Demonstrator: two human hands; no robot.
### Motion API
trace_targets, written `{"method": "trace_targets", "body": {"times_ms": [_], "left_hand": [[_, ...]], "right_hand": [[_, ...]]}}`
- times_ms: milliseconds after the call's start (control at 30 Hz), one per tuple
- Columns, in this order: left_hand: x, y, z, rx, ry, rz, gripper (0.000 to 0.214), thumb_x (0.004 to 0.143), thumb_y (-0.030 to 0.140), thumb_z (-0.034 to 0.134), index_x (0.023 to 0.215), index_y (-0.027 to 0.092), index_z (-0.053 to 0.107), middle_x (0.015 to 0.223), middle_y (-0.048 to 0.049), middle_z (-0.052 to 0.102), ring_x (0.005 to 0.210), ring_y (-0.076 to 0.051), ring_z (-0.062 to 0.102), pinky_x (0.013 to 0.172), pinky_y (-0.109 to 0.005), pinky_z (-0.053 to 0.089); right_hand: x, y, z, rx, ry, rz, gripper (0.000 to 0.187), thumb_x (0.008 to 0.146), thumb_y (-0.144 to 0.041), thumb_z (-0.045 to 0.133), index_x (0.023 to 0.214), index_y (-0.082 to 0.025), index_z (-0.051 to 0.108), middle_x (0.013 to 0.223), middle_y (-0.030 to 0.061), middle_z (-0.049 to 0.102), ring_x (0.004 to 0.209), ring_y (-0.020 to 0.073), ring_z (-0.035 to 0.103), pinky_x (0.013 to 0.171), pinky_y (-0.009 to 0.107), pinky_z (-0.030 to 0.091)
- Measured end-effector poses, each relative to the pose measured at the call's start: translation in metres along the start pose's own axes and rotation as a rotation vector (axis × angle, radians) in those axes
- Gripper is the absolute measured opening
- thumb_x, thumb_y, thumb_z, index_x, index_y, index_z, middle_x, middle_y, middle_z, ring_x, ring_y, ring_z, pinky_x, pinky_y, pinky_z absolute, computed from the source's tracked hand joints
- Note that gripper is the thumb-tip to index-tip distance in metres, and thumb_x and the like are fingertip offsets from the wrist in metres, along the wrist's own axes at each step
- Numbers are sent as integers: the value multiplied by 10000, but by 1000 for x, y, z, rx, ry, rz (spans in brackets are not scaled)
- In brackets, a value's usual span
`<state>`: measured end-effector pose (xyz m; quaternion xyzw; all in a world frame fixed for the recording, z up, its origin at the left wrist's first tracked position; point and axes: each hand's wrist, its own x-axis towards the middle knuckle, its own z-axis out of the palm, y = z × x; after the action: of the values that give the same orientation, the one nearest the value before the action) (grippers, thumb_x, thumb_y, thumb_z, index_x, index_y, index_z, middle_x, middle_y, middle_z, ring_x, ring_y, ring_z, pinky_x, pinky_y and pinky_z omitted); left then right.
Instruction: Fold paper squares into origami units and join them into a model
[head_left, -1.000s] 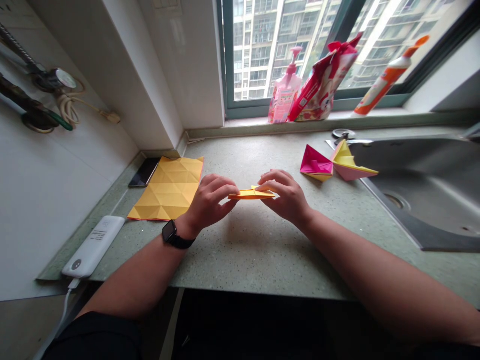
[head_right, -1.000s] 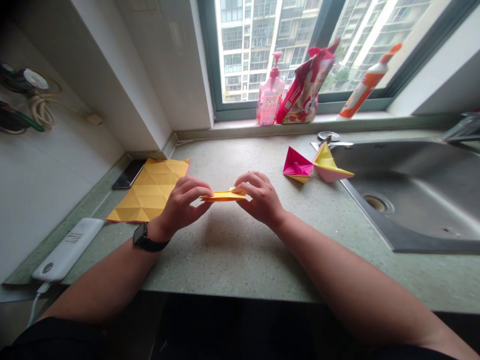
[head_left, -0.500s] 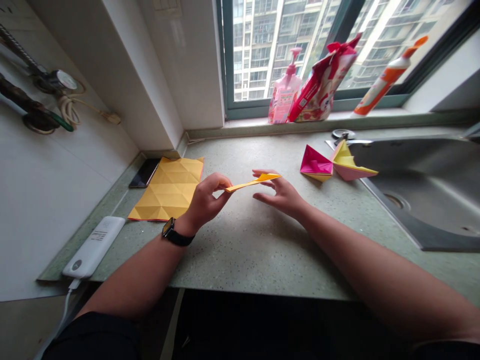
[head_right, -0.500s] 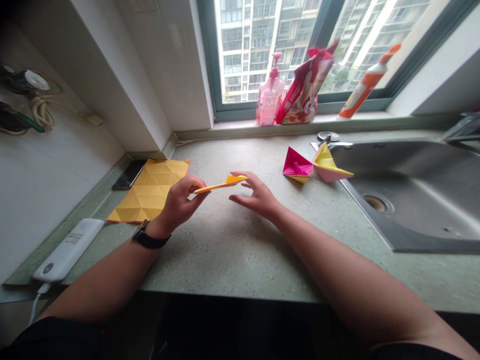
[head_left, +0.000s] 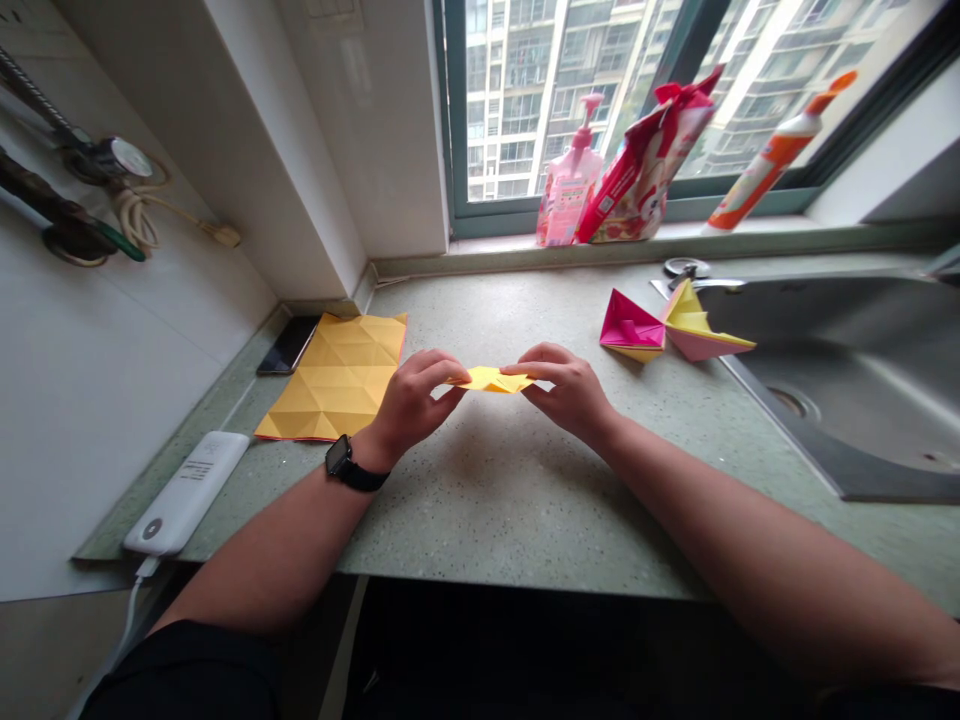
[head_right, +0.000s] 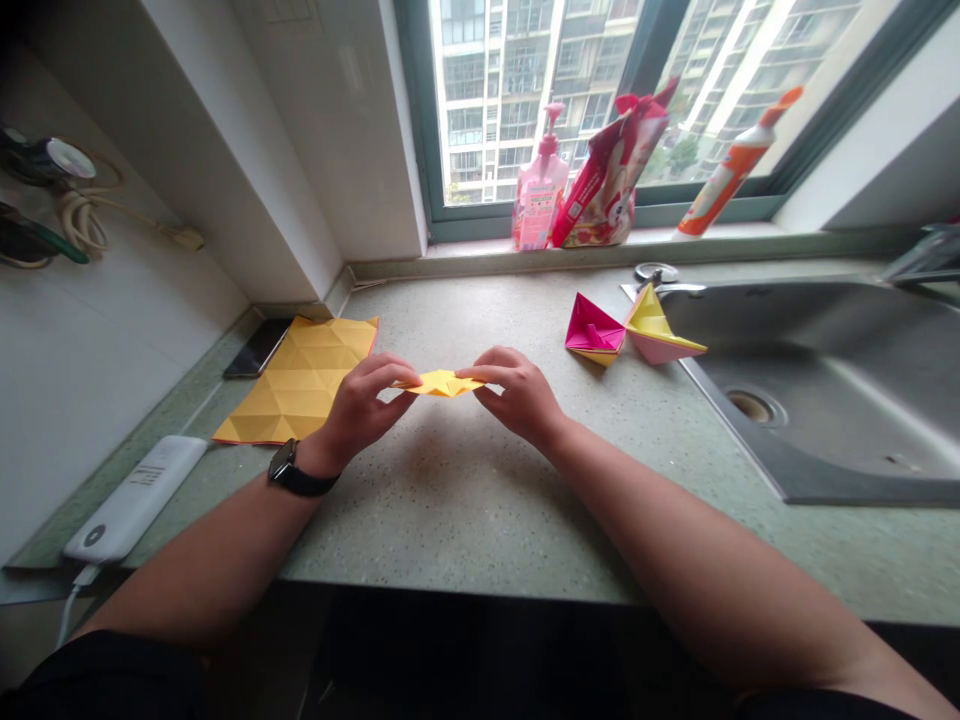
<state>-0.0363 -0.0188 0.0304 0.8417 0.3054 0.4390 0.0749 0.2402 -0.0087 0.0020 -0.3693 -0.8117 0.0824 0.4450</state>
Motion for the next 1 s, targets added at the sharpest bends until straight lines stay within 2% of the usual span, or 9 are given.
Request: {"method": "trace_targets", "body": {"times_ms": [133,267,433,533,633,733,867,933,1000], "left_hand": [[-1,-5,0,105,-51,3,147,964,87,685,953,233,705,1025,-49,772,994,-228,719,925,-390,590],[-2,-11,3,122,-175,-20,139,951,83,681,950,222,689,1028,-46,774,991,-229,702,939,-388,567],[-4,-13,9,96,-305,-42,246,932,74,684,1137,207,703,1098,-61,773,1020,-233,701,933,-380,560],[-6,-13,11,73,-391,-33,254,918,53,670,1117,204,719,1132,-73,767,1027,-230,705,917,-363,560],[-7,-13,12,55,-409,-44,278,935,74,673,1177,203,722,1124,-74,774,1009,-225,716,905,-355,562],[-8,-12,12,40,-406,-67,357,940,88,679,1277,203,705,1116,-67,783,978,-216,723,883,-340,563],[-7,-9,11,95,-458,-61,310,904,51,661,1145,218,763,1119,-56,784,943,-204,721,837,-313,545],[-7,-7,10,106,-489,-50,260,918,69,673,1092,224,788,1104,-48,789,905,-191,720,819,-304,538],[-6,-6,10,107,-501,-42,221,955,108,681,1090,227,809,1101,-47,795,895,-187,723,815,-304,536]], "right_hand": [[-2,0,0,-98,2,-62,351,984,-149,672,1177,-371,864,1045,41,783,967,240,712,896,424,604],[-3,1,1,-152,-11,-157,345,995,-124,667,1169,-351,860,1066,47,793,978,241,692,901,425,588],[-4,9,1,-224,-206,-86,344,954,-95,702,1113,-352,866,1070,37,804,978,235,702,898,406,573],[-5,10,1,-245,-347,-67,338,910,-106,754,1130,-339,860,1104,40,810,998,243,712,930,415,558],[-6,6,1,-279,-430,-66,405,869,-137,797,1228,-322,824,1150,53,812,1049,272,718,956,435,543],[-5,-4,1,-270,-457,-82,498,886,-216,810,1374,-279,736,1195,79,811,1097,299,724,1000,461,532],[-4,-16,0,-231,-462,-142,353,958,-319,782,1302,-252,741,1201,98,811,1091,299,733,997,459,534],[-3,-19,-1,-226,-470,-169,217,1009,-317,727,1211,-258,778,1174,89,814,1050,275,735,965,431,539],[-3,-19,-2,-231,-488,-156,169,1048,-290,667,1140,-270,807,1130,72,819,984,243,736,896,388,539]]}}
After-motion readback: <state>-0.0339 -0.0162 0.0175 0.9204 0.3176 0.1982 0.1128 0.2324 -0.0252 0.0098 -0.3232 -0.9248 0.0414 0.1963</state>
